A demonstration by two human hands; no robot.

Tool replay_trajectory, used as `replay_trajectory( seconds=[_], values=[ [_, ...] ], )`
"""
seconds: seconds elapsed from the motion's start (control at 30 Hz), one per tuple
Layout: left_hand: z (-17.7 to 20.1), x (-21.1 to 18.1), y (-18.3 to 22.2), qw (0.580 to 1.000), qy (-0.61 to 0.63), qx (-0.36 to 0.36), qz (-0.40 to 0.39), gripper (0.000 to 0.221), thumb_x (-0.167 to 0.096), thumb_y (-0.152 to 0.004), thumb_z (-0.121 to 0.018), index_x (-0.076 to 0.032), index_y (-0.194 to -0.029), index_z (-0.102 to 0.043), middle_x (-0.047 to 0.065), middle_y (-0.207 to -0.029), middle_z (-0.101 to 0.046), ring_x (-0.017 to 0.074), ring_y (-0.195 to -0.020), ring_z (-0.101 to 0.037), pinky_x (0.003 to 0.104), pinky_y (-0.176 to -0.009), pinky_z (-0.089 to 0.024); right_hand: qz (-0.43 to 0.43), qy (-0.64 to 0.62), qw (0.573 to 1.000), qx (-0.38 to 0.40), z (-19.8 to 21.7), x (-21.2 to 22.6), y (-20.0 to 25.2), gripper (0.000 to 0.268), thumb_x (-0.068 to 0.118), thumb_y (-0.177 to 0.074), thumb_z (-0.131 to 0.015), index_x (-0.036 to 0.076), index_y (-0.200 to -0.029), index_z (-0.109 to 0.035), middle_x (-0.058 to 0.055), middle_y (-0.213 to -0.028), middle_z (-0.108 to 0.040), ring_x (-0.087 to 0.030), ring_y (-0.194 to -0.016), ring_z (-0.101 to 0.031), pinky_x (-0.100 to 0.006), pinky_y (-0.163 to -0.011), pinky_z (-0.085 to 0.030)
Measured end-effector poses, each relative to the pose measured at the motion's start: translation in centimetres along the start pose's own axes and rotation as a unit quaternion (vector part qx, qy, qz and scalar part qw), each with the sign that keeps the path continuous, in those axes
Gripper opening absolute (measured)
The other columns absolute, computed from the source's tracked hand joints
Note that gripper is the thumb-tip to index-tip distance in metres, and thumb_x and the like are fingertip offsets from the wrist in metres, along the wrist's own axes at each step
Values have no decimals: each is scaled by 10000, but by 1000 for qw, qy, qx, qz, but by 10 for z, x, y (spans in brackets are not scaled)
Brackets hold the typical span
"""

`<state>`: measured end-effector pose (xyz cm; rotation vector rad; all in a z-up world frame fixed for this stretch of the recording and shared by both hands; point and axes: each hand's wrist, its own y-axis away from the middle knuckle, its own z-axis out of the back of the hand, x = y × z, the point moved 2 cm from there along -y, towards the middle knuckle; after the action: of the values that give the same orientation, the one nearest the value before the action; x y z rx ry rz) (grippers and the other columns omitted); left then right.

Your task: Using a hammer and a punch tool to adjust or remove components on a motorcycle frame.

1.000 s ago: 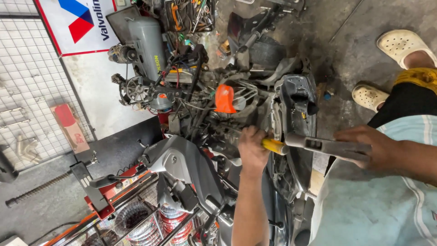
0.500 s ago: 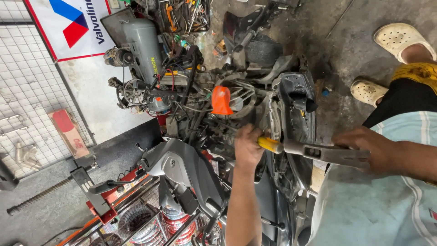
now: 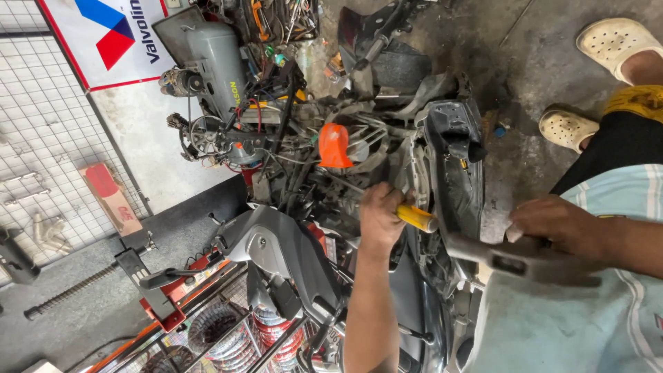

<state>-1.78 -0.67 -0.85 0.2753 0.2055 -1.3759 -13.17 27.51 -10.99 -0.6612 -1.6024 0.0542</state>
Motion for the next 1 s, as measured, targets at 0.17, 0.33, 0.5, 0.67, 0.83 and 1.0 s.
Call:
replay_trajectory(
  seconds=[0.17,0.33,0.5,0.67,0.83,1.0],
  values=[
    [4,-8,4,999,-15,-34,4,440,-220,-992,-792,-88,-679,-512,9,-729,-480,169,-607,-472,354,-563,-497,-3,80,996,31,-8,-30,0,268,368,-963,-668,207,-755,-617,24,-658,-585,-196,-548,-559,-400,-547,-433],
    [18,-19,-8,996,14,-86,3,433,-31,-948,-767,-54,-658,-446,58,-716,-404,245,-613,-424,439,-559,-391,84,38,996,7,-15,-38,9,435,485,-988,-650,108,-1204,-676,-102,-1093,-762,-318,-891,-741,-522,-840,-585],
    [29,-19,-7,992,34,-116,47,260,-87,-959,-813,-95,-764,-642,21,-844,-609,188,-720,-615,349,-614,-542,80,14,997,-13,-3,22,-50,253,319,-1023,-611,204,-797,-604,44,-650,-533,-146,-531,-503,-373,-513,-423],
    [20,-6,0,991,-11,-121,62,342,-256,-990,-782,-84,-749,-612,8,-871,-567,162,-710,-581,289,-523,-568,-34,25,997,62,-7,4,-53,343,428,-974,-653,204,-723,-588,25,-620,-600,-168,-490,-595,-367,-489,-457],
    [15,-1,-2,977,37,-201,55,284,-92,-921,-811,-96,-685,-652,93,-716,-545,299,-597,-601,310,-575,-510,-68,94,989,97,-40,-61,-6,411,595,-903,-663,227,-1070,-736,-47,-851,-777,-344,-870,-757,-526,-762,-612],
    [26,12,-7,974,15,-208,83,291,-113,-912,-808,-105,-681,-632,61,-726,-520,289,-589,-580,330,-583,-515,-45,-149,987,26,-19,-14,-59,543,337,-1082,-333,114,-914,-798,-91,-707,-712,-325,-636,-685,-508,-596,-564]
  ],
)
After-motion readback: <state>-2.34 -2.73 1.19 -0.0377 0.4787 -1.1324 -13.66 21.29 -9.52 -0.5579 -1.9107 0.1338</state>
